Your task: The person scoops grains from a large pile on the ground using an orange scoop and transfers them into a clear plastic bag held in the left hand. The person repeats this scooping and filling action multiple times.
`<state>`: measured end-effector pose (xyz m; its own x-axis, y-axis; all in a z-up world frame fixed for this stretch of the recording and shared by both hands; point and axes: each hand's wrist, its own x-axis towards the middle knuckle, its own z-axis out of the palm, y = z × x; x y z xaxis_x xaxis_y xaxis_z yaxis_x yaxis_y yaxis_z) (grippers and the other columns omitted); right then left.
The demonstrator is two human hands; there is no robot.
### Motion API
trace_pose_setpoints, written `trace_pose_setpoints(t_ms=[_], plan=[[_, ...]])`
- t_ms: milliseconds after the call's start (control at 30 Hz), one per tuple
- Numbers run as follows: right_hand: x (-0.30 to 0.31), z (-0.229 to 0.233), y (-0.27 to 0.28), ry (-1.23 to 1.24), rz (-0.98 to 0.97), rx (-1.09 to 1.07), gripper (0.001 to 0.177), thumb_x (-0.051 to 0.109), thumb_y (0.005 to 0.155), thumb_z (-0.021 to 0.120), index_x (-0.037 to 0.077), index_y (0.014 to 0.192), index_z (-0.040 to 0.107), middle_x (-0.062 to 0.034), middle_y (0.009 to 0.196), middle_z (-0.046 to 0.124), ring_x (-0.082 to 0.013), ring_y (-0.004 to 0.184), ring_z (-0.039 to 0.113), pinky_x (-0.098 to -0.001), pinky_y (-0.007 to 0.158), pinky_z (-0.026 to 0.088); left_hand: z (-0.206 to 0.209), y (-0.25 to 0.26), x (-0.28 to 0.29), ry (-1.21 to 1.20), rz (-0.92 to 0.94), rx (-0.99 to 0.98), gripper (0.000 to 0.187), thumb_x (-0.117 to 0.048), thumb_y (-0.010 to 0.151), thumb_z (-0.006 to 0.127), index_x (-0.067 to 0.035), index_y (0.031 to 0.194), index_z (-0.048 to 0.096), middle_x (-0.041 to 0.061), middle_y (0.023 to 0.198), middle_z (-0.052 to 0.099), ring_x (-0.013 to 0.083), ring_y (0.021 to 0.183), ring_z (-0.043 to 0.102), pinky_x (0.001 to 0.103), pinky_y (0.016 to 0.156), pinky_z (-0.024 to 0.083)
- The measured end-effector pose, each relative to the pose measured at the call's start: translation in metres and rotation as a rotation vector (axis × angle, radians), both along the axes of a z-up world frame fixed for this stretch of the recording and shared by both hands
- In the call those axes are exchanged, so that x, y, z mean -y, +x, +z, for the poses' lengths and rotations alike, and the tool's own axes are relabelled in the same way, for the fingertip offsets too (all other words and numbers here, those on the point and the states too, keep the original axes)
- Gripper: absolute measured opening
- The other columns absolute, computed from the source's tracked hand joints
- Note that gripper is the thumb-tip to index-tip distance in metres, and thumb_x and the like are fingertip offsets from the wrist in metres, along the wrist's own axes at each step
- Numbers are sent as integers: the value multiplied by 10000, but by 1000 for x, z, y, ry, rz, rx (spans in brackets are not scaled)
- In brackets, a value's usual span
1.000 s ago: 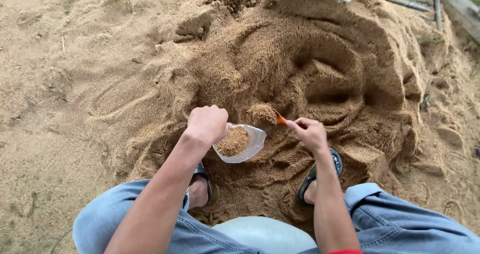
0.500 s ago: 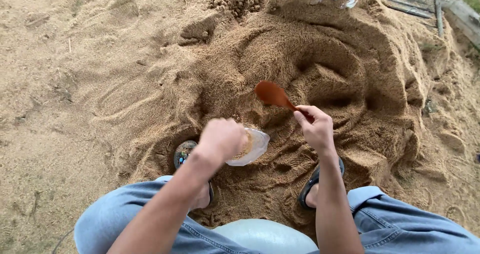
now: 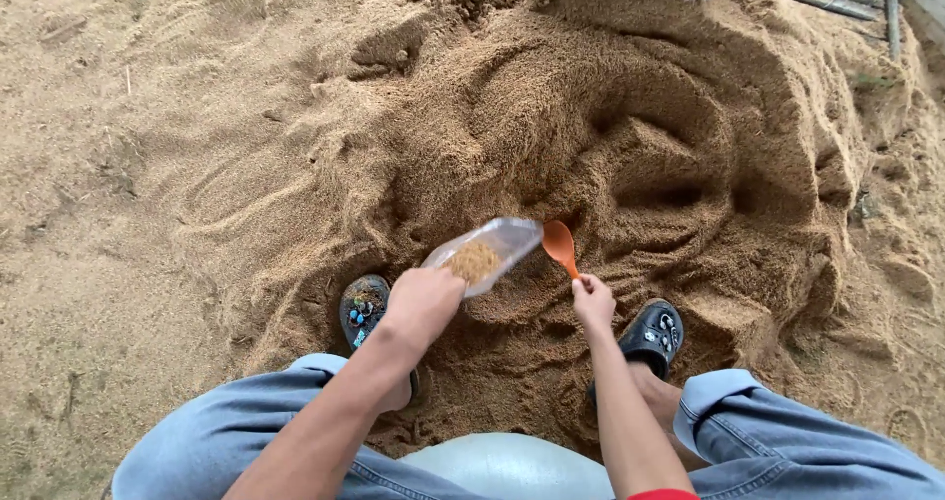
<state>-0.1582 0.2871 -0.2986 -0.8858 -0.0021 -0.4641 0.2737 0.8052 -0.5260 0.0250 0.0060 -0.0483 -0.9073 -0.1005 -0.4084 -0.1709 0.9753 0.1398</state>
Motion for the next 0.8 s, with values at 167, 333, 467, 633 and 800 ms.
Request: trace_pose_setpoints(t_ms=[167,333,467,633,800], plan=[[10,15,55,-24,16,-8,218,235,953,725,180,1149,804,-115,956,779,-320,962,705,-435,877,499,81,-7,19,32,-78,-51,194,-66,925,628,-111,802,770,127,780,777,316,761,788,464,675,642],[59,37,98,-211,95,118,234,168,953,719,142,1170,802,-134,931,775,-226,828,666,-359,803,528,95,-8,25,122,-42,53,197,-95,964,616,-87,861,784,182,864,785,351,872,789,496,769,639],[71,29,100,-196,204,135,238,299,909,747,178,1100,819,-164,1004,788,-392,1063,710,-484,899,538,82,-5,24,54,-88,18,188,-80,958,626,-101,849,779,163,840,783,332,856,791,491,734,640],[68,80,57,-91,163,90,250,426,868,767,234,1010,842,-114,963,799,-355,1025,736,-454,908,548,83,-10,21,33,-109,40,201,-89,991,610,-104,887,781,147,863,792,301,870,793,475,767,646],[71,140,1,-109,221,-71,219,451,841,768,264,933,837,-118,835,776,-331,881,740,-440,799,536,66,-7,8,-21,-107,-91,209,-52,930,629,-130,839,800,81,803,794,294,825,797,456,849,603]])
